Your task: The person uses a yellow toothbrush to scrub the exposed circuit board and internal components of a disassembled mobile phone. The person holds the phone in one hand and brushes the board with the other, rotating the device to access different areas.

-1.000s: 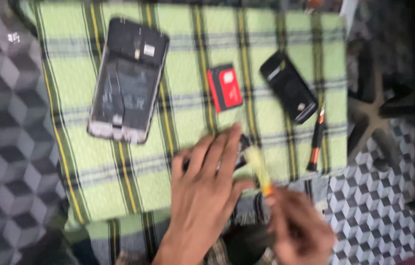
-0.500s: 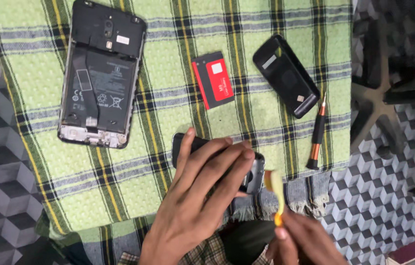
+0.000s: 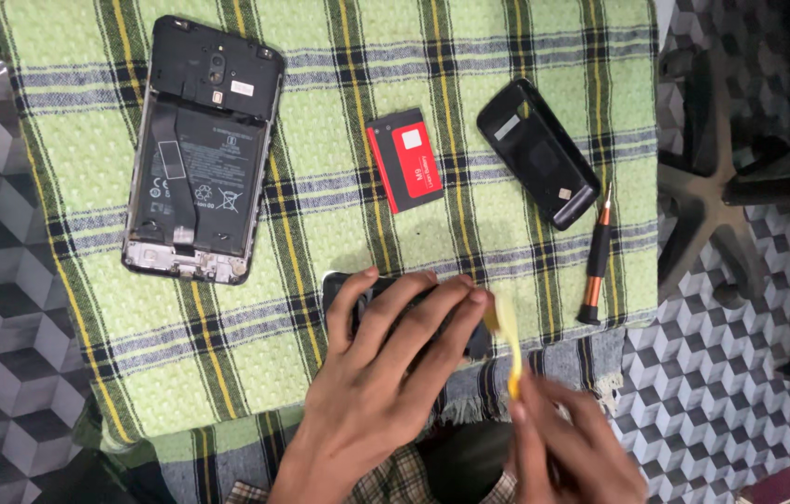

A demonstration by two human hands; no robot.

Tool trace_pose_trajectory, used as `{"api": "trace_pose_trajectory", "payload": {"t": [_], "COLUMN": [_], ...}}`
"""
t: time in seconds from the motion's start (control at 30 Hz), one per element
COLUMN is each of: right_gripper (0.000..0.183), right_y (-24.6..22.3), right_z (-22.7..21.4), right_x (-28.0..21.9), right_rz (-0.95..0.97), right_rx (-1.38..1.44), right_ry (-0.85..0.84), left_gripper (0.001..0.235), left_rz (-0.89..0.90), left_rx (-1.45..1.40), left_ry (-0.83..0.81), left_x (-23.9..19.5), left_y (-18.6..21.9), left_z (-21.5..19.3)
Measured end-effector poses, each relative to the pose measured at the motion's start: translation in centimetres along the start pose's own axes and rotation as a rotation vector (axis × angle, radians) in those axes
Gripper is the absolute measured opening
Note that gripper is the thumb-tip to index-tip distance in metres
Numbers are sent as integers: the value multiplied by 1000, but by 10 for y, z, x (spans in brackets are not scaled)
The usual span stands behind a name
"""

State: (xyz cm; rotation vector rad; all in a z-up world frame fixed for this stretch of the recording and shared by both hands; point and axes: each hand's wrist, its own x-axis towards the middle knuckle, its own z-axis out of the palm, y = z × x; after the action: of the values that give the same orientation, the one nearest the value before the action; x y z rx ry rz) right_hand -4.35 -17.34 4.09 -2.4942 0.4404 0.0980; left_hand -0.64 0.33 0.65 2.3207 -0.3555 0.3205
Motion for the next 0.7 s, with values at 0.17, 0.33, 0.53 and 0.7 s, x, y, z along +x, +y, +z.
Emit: {"api": "trace_pose_trajectory", "payload": {"t": [0.17, 0.33, 0.53, 0.7], "right_gripper": [29, 18, 25, 30], "right_y": [0, 48, 53, 31], "right_z": [17, 19, 15, 23], "right_x": [7, -11, -17, 0], "right_rz": [-52, -477, -171, -215], "right_rx": [210, 98, 116, 207], "right_ry": [-18, -106, 3, -122], "left_gripper": [54, 51, 51, 48], "left_rz": [-50, -126, -217, -290], "left_rx": [53, 36, 148, 73], "left_ry": [-6, 45, -9, -53], "left_x": [4, 8, -3, -7], "left_y": [1, 1, 9, 9], "left_z": [-1, 1, -3, -6]}}
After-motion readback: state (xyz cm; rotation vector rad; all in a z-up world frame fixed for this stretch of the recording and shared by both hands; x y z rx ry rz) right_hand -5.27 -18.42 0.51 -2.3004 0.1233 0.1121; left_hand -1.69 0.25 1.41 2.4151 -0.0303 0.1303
